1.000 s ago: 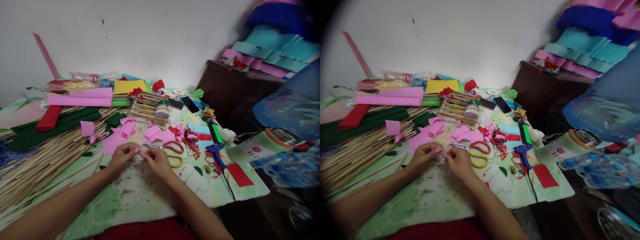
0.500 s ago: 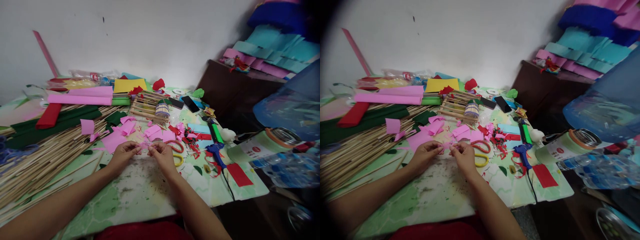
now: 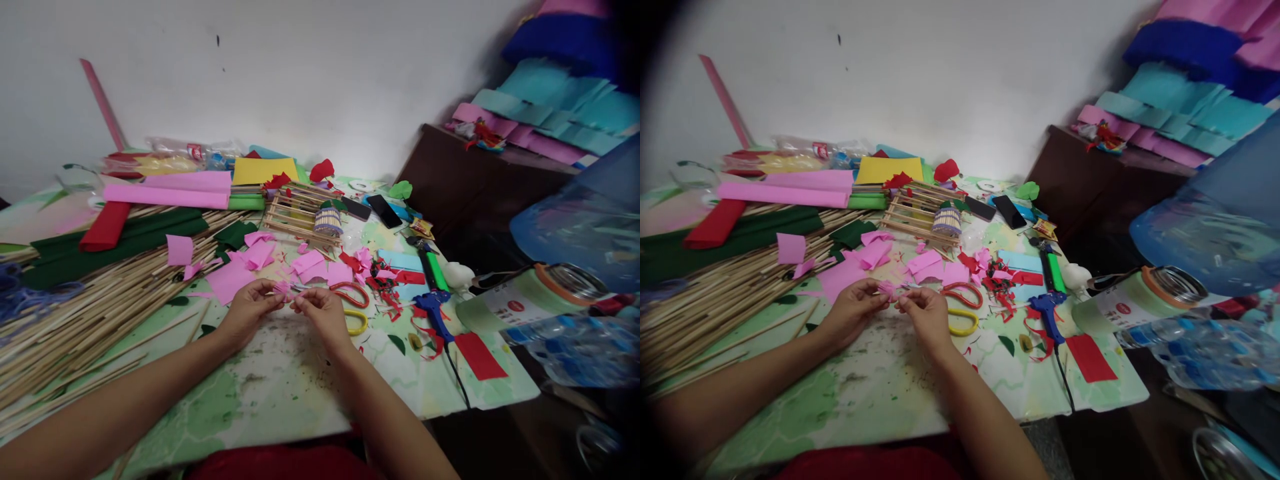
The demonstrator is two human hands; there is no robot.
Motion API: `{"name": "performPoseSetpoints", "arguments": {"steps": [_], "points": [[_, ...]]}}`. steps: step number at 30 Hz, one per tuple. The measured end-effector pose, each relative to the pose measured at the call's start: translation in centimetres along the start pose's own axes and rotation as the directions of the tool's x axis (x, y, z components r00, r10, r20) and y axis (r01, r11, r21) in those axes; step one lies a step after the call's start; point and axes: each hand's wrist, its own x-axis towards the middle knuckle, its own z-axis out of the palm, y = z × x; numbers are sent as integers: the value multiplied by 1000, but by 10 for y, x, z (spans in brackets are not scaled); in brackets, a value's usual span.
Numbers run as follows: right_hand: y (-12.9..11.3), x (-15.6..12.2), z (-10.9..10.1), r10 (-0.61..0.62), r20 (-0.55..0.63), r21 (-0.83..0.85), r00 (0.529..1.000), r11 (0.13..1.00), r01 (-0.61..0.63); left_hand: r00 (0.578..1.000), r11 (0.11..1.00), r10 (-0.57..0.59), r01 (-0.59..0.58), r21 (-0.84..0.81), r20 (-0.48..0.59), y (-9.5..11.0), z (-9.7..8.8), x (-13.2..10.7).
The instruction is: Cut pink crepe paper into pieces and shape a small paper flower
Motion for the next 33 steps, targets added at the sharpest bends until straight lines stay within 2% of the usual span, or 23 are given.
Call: {"name": "performPoseSetpoints", "arguments": {"steps": [8,14,20,30,33], "points": [[11,1,1,-6,-21,-18,1000,1000,6,999,999,24,-25,36,37,-2,-2,1],[5,1,-3,-96,-125,-51,987,995,91,994,992,105,-107,74,32,-3,-4,4],[1,3,-9,-172,-179,-79,969,984,160,995,992,99,-101,75,30,-3,-5,5],[2,0,-9,-258,-186,-199,948,955,221,989,978,147,-147,148,16,-1,-3,4],[4,1,-13,-307,-198,-289,931,926,244,988,974,149,-155,168,50,1,-3,3]]}}
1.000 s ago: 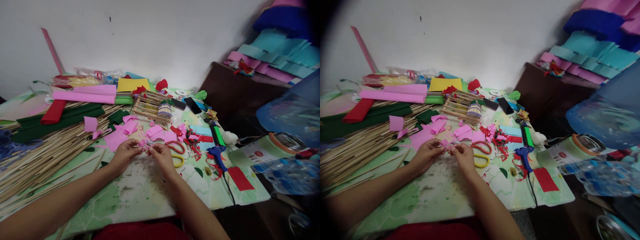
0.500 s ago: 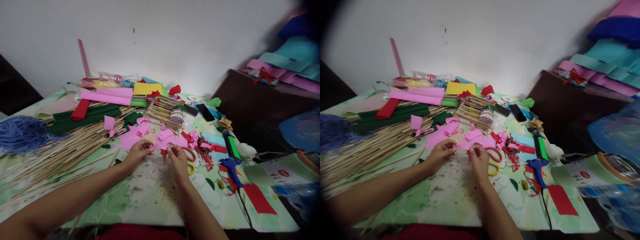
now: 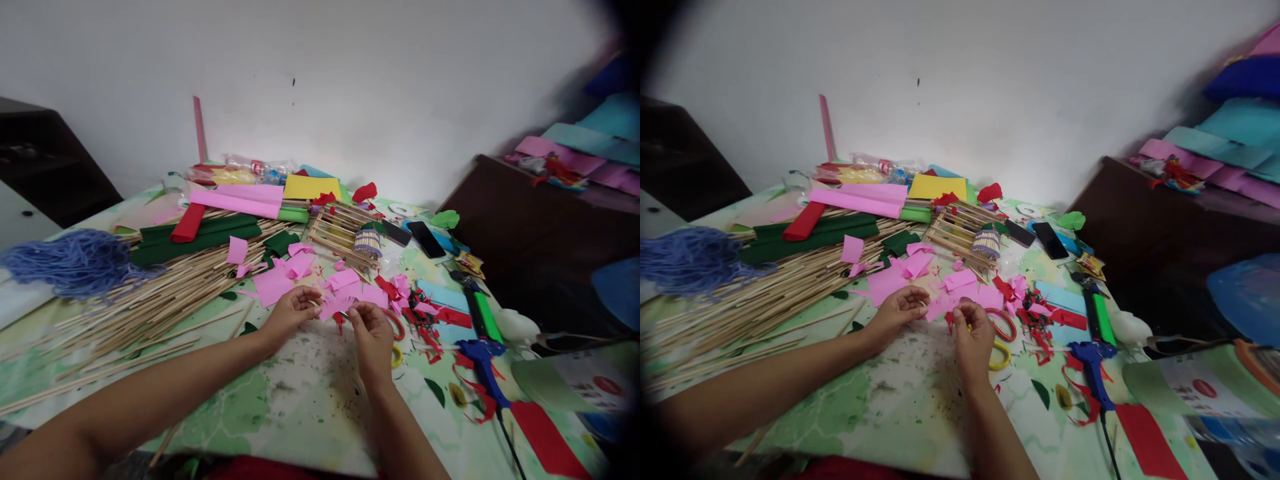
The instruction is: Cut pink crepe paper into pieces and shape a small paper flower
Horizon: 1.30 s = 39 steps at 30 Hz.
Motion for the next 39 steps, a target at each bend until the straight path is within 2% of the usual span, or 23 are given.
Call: {"name": "performPoseSetpoints", "arguments": {"steps": [4,8,12,15,17,18,19,22,25,28,32,35,39], "points": [[0,-1,-2,-62,-42,-85,997,995,58,999,1000,-2,2,6,37,4,0,0],[-3,-3,-2,-103,-42,-64,994,993,100,999,999,-3,2,48,36,4,1,0],[-7,-5,1,-47,-43,54,998,997,50,999,981,24,-32,193,46,5,3,-1],[-9,-6,3,-9,-17,104,1000,995,11,994,925,97,-112,363,60,13,-3,7],[-11,-7,4,-18,-2,86,1000,996,18,983,803,152,-183,568,101,24,-11,21],[-11,-7,5,-29,4,67,1000,997,28,976,674,171,-217,707,136,30,-16,32],[-12,-8,5,-40,9,47,999,998,39,971,500,172,-233,834,168,38,-21,45],[-12,-9,5,-65,29,4,997,998,64,975,340,173,-190,921,138,58,-34,93],[-12,-10,6,-85,37,-14,996,996,86,989,199,135,-80,977,54,68,-41,139],[-11,-9,6,-90,46,-23,995,996,91,995,81,89,48,996,-56,66,-43,170],[-10,-7,6,-93,46,-23,995,995,94,984,-34,38,175,984,-173,60,-43,193],[-9,-6,7,-90,43,-17,995,996,91,972,-89,24,235,968,-233,59,-44,204],[-10,-7,7,-99,36,-14,994,995,100,965,-130,16,262,956,-262,59,-45,215]]}}
